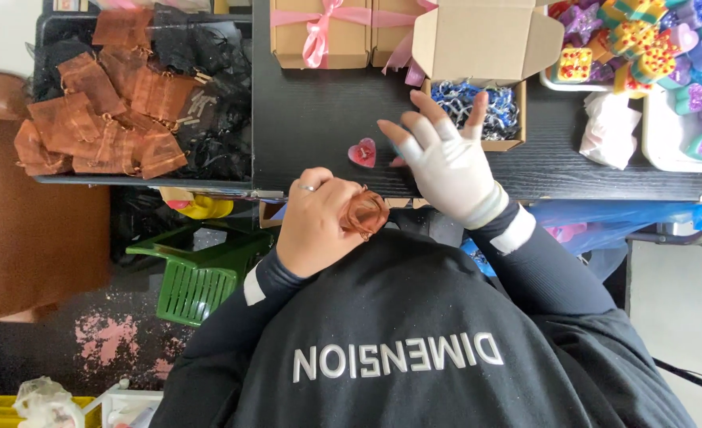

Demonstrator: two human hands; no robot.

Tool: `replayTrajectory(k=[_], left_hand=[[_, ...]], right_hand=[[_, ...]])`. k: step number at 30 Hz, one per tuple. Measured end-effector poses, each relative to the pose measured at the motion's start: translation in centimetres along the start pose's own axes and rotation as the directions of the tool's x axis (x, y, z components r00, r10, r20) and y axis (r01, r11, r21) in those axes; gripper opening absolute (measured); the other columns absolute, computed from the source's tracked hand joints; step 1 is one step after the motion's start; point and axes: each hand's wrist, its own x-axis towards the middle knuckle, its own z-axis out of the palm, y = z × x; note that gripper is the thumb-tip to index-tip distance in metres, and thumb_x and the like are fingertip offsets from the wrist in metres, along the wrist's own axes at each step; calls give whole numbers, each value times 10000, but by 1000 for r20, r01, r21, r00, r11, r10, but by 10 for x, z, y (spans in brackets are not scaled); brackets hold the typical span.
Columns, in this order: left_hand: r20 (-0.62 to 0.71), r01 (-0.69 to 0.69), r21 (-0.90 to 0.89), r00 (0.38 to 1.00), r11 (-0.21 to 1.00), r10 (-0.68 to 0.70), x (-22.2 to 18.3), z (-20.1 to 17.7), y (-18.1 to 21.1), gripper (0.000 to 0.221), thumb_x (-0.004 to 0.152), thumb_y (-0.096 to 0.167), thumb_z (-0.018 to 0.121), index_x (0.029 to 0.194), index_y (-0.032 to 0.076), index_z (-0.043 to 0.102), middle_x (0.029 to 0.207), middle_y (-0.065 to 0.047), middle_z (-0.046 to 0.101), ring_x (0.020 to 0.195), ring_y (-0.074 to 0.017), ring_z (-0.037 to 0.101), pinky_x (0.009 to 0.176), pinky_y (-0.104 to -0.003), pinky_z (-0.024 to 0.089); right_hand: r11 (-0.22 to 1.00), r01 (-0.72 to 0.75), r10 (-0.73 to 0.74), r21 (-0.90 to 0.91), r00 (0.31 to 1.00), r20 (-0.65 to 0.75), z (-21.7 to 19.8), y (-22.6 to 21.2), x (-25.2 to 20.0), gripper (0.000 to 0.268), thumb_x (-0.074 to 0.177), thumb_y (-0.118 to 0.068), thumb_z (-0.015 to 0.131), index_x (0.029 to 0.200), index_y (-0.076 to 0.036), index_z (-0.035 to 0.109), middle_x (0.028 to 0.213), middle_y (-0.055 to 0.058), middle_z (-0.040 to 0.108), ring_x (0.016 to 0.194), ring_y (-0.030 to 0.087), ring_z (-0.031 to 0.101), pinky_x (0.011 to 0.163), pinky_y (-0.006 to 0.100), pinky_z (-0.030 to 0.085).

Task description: The recorder prepares a gift box by adding decorative filler, several heart-shaped soaps, and a small pouch, then closes and ties the box with a pink ribbon.

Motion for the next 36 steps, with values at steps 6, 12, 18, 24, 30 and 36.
replayTrajectory(k=[6, 12, 18, 24, 30, 36], left_hand=[[40, -69, -123, 996, 990, 75, 27, 20, 24, 466, 709, 321, 925, 1019, 97, 659, 910, -33, 679, 917, -289, 618, 800, -416, 503], [164, -121, -160, 975, 980, 148, 54, 70, 45, 531, 708, 307, 900, 1107, 93, 625, 909, -44, 674, 832, -275, 636, 697, -392, 531], [238, -131, -84, 960, 988, 147, 79, 109, 64, 590, 700, 295, 893, 1161, 91, 586, 913, -61, 653, 832, -274, 657, 678, -389, 540], [303, -115, -87, 943, 990, 136, 87, 128, 70, 604, 682, 297, 899, 1154, 74, 594, 915, -84, 647, 823, -279, 667, 672, -392, 544], [319, -86, -96, 941, 992, 112, 88, 135, 71, 555, 689, 291, 896, 1113, 77, 610, 946, -88, 639, 842, -285, 678, 689, -399, 550], [250, -28, -83, 967, 996, 48, 82, 144, 66, 500, 725, 305, 881, 1082, 82, 611, 981, -75, 644, 875, -281, 686, 727, -398, 550]], right_hand=[[644, -293, 369, 707, 928, 49, -49, 19, -41, 567, 764, -202, 953, 1240, -116, 656, 1193, 96, 598, 1045, 264, 670, 888, 369, 554], [402, -499, 505, 768, 820, 269, -67, 39, -89, 591, 656, -107, 930, 1205, -84, 712, 1072, 48, 652, 904, 181, 673, 776, 317, 570], [410, -681, 588, 607, 706, 395, -69, 54, -115, 586, 681, -65, 901, 1244, -90, 737, 1032, 50, 671, 767, 186, 639, 695, 320, 559], [586, -529, 504, 614, 831, 236, -55, 66, -125, 589, 667, -135, 918, 1213, -71, 704, 993, 104, 672, 851, 258, 704, 727, 349, 566], [613, -446, 401, 653, 887, 229, -40, 71, -126, 670, 635, -196, 929, 1246, -65, 686, 944, 107, 657, 834, 278, 693, 715, 369, 559], [633, -324, 353, 704, 929, 110, -27, 62, -122, 802, 678, -163, 903, 1415, -57, 604, 1077, 103, 680, 960, 282, 643, 825, 386, 552]])
